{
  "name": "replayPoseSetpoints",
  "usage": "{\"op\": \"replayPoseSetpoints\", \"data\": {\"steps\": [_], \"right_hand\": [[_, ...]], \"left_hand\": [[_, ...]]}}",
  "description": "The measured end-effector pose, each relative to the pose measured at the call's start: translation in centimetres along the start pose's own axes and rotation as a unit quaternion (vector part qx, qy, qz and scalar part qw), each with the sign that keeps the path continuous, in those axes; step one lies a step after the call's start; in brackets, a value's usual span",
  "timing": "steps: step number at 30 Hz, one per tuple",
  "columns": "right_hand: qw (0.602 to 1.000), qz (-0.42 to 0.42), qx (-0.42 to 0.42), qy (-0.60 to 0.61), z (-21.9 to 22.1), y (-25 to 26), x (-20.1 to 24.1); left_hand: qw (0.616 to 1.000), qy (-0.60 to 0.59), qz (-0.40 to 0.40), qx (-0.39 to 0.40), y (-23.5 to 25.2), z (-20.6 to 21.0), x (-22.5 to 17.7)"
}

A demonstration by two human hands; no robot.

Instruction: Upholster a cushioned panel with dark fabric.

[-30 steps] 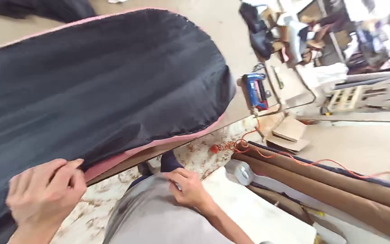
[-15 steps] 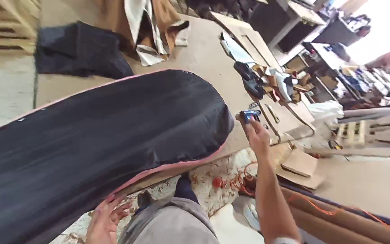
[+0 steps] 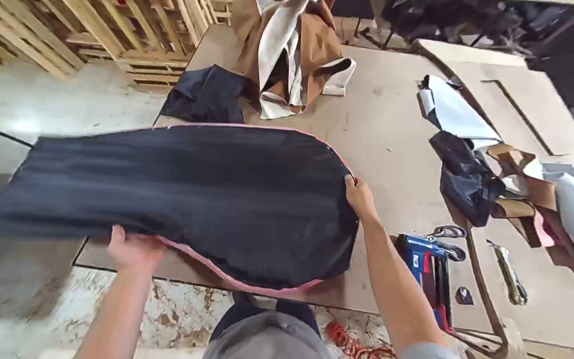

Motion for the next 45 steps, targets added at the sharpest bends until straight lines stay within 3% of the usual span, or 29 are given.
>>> {"op": "replayPoseSetpoints", "data": {"steps": [5, 7, 8, 10, 12, 15, 18, 22, 26, 28, 30, 33, 37, 42, 45], "right_hand": [[0.996, 0.039, -0.036, 0.069, 2.1, -10.2, -3.1], [0.998, 0.026, -0.029, 0.052, 2.3, -12.5, -3.6], [1.000, 0.010, -0.028, 0.009, 1.8, -13.5, -3.6], [0.994, -0.085, -0.025, -0.056, 0.0, -14.6, -3.5], [0.973, -0.220, 0.016, -0.074, -1.6, -15.8, -2.8], [0.906, -0.378, 0.180, -0.060, -1.1, -18.6, -1.5], [0.831, -0.472, 0.276, -0.105, 1.7, -20.8, -1.1], [0.776, -0.558, 0.267, -0.125, 4.5, -19.8, -1.6], [0.734, -0.660, 0.146, -0.071, 5.6, -20.6, -2.0], [0.723, -0.679, 0.112, -0.052, 5.4, -21.2, -3.0], [0.729, -0.668, 0.134, -0.062, 5.3, -22.2, -4.4], [0.741, -0.643, 0.188, -0.051, 4.1, -23.0, -4.8], [0.768, -0.627, 0.130, -0.019, 2.3, -23.9, -3.8], [0.762, -0.629, 0.132, -0.079, 4.3, -24.1, -3.6], [0.764, -0.635, 0.107, -0.051, 5.7, -23.8, -4.5]], "left_hand": [[0.992, 0.113, 0.022, 0.052, 4.7, 3.1, -1.5], [0.965, 0.241, 0.098, 0.043, 3.4, 5.2, -1.7], [0.928, 0.326, 0.168, 0.064, 1.4, 5.9, -1.4], [0.795, 0.490, 0.331, 0.136, -5.0, 7.1, 0.0], [0.678, 0.520, 0.471, 0.219, -12.0, 8.0, 2.9], [0.564, 0.536, 0.531, 0.336, -18.5, 7.9, 7.4], [0.501, 0.609, 0.526, 0.320, -19.9, 7.7, 9.3], [0.475, 0.659, 0.510, 0.282, -19.3, 8.7, 9.8], [0.452, 0.579, 0.664, 0.142, -20.6, 8.7, 10.2], [0.447, 0.549, 0.696, 0.120, -21.1, 8.1, 10.7], [0.447, 0.548, 0.693, 0.140, -21.4, 6.7, 12.0], [0.480, 0.545, 0.669, 0.157, -21.8, 5.3, 12.9], [0.537, 0.516, 0.650, 0.155, -22.0, 4.6, 11.9], [0.476, 0.518, 0.673, 0.226, -21.7, 6.2, 11.1], [0.449, 0.535, 0.670, 0.252, -20.8, 6.7, 11.3]]}}
Point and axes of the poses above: each hand's wrist, its own y-axis towards the middle knuckle, its own z-axis out of the palm, x = y × z, the point moved 2 cm from there along y, towards the middle knuckle, and after that the axes turned 12 degrees about y, right-handed, at the moved point
